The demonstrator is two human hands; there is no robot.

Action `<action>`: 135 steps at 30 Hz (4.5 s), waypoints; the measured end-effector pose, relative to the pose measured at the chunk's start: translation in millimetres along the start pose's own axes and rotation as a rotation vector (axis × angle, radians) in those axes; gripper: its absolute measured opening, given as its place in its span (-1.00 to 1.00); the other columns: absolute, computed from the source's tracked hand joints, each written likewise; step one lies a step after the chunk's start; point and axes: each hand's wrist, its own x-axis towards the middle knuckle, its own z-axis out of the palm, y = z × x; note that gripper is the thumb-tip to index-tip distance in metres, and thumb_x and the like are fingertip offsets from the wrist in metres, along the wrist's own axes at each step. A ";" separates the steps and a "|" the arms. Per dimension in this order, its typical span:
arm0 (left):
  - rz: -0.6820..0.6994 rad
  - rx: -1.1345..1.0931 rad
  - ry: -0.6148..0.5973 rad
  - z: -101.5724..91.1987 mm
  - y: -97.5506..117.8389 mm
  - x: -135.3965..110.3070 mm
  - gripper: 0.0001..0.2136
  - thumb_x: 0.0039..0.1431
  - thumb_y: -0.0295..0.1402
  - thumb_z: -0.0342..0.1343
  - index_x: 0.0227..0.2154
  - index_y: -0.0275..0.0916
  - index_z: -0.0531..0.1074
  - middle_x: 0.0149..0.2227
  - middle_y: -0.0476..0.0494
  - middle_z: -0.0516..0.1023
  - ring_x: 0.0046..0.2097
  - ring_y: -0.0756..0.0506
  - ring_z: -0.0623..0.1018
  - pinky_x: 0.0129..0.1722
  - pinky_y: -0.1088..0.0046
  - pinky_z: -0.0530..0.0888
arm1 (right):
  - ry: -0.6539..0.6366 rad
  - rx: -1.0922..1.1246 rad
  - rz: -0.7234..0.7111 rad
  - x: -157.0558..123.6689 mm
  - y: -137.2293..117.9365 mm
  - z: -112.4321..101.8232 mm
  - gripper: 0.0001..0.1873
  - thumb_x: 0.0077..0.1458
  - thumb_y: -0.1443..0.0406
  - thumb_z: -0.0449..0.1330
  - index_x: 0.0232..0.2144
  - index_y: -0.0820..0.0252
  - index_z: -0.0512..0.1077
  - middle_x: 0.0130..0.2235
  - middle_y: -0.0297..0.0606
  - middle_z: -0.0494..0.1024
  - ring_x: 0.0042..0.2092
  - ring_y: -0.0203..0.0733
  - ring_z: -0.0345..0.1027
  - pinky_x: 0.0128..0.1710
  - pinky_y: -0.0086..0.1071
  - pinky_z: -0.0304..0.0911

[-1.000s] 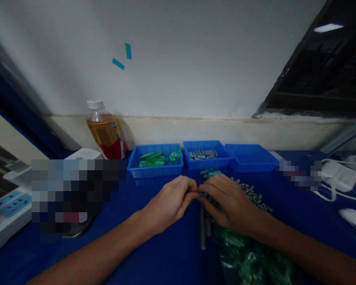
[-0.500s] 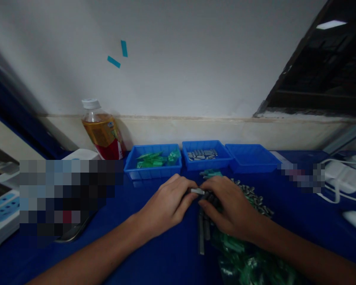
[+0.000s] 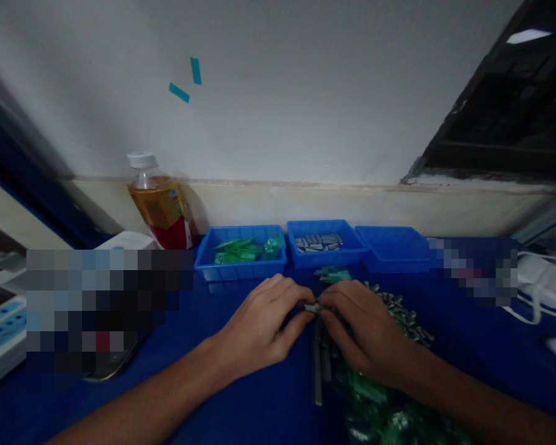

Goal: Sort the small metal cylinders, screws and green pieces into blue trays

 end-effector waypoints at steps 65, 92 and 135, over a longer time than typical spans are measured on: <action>-0.104 0.004 -0.369 -10.5 9.1 7.5 -0.75 0.13 -0.32 0.08 -0.11 -0.10 0.34 -0.17 -0.05 0.41 -0.11 -0.14 0.36 -0.11 0.25 0.21 | -0.175 -0.224 0.299 69.5 113.8 -49.6 -0.88 -0.09 0.41 0.12 -0.40 0.23 0.41 -0.49 -0.32 0.44 -0.44 -0.26 0.31 -0.43 -0.43 0.14; 0.137 -0.046 -0.425 -15.2 10.6 1.2 -0.67 -0.09 -0.45 0.22 -0.19 -0.05 0.45 -0.09 0.00 0.36 -0.09 -0.09 0.35 -0.07 0.33 0.25 | -0.528 -0.494 -0.014 98.7 129.2 -44.1 -0.89 0.01 0.29 0.21 -0.46 0.26 0.45 -0.37 -0.11 0.44 -0.24 -0.07 0.28 -0.25 -0.29 0.17; -0.041 -0.257 -0.048 13.6 22.4 -2.5 -0.94 0.21 -0.45 -0.01 -0.26 -0.24 0.32 -0.33 -0.07 0.41 -0.27 -0.03 0.41 -0.30 0.46 0.36 | 0.045 0.176 0.196 -34.5 -20.4 -11.0 -0.94 0.19 0.34 0.04 -0.27 0.11 0.30 -0.43 -0.35 0.42 -0.41 -0.29 0.33 -0.40 -0.42 0.27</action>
